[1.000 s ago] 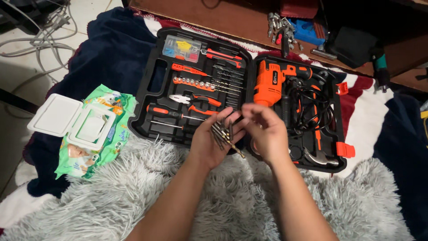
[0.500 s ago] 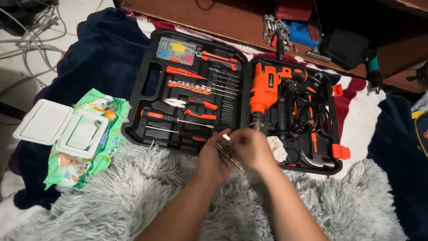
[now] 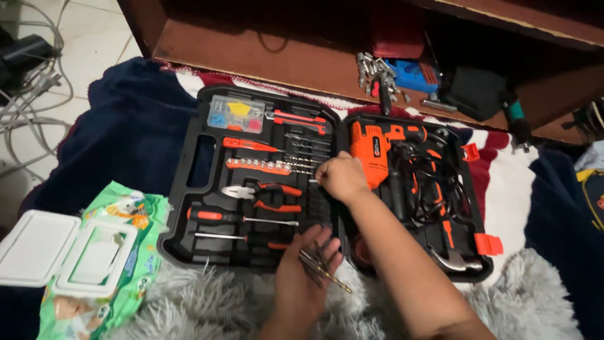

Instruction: The person organizes a toolbox by first sorting small hardware items into a clear plastic container and placing it inside the case. They then pick up several drill bits from a nearby shelf and place them into the designated slots within the toolbox.

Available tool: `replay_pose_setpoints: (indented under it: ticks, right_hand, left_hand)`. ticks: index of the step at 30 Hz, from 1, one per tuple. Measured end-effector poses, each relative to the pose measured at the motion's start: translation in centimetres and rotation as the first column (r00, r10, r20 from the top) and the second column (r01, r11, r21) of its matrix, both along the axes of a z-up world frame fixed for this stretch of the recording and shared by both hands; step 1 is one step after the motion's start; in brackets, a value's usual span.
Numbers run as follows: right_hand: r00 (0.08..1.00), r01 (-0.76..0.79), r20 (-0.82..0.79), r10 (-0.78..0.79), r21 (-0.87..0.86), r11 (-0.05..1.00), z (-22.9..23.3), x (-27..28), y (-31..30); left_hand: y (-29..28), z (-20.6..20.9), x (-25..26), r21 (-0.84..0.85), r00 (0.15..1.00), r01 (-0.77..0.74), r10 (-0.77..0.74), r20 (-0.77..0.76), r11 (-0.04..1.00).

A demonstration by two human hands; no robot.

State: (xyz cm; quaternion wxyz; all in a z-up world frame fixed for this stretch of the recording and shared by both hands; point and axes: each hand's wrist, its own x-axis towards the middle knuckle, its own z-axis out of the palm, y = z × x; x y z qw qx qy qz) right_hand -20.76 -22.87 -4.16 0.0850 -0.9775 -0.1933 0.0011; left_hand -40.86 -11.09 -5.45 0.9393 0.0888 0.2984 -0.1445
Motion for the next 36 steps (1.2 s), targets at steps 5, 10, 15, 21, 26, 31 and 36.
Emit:
replay_pose_setpoints:
  ticks: [5,10,15,21,26,31,36]
  right_hand:
    - [0.916,-0.006,-0.399,-0.028,-0.083,0.997,1.1,3.5,-0.4]
    - [0.865,-0.111,-0.495,-0.083,-0.351,0.93,3.1,5.8,2.0]
    - [0.819,-0.221,-0.564,-0.104,-0.478,0.85,3.6,7.1,4.1]
    - [0.813,-0.129,-0.579,-0.057,-0.275,0.953,2.8,6.2,2.5]
    - [0.842,-0.128,-0.511,-0.174,-0.503,0.855,2.5,6.7,3.7]
    - [0.795,-0.043,-0.548,-0.259,-0.477,0.878,3.6,7.3,4.9]
    - [0.79,-0.009,-0.53,-0.307,-0.511,0.859,4.1,7.2,5.5]
  left_hand:
    - [0.0,1.1,0.1,0.018,0.996,0.044,-0.043,-0.075,0.999]
    - [0.4,2.4,0.3,0.069,0.983,0.102,-0.09,-0.161,0.992]
    - [0.5,2.5,0.3,0.041,0.985,0.094,-0.087,-0.15,0.995]
    - [-0.1,1.6,0.1,0.017,0.98,0.103,-0.099,-0.175,0.994]
    - [-0.3,1.2,-0.2,0.003,0.989,0.078,-0.077,-0.122,0.997]
    - [-0.2,1.1,-0.2,0.009,0.991,0.061,-0.059,-0.116,0.998]
    - [-0.2,1.1,-0.1,0.012,0.989,0.087,-0.084,-0.123,0.996]
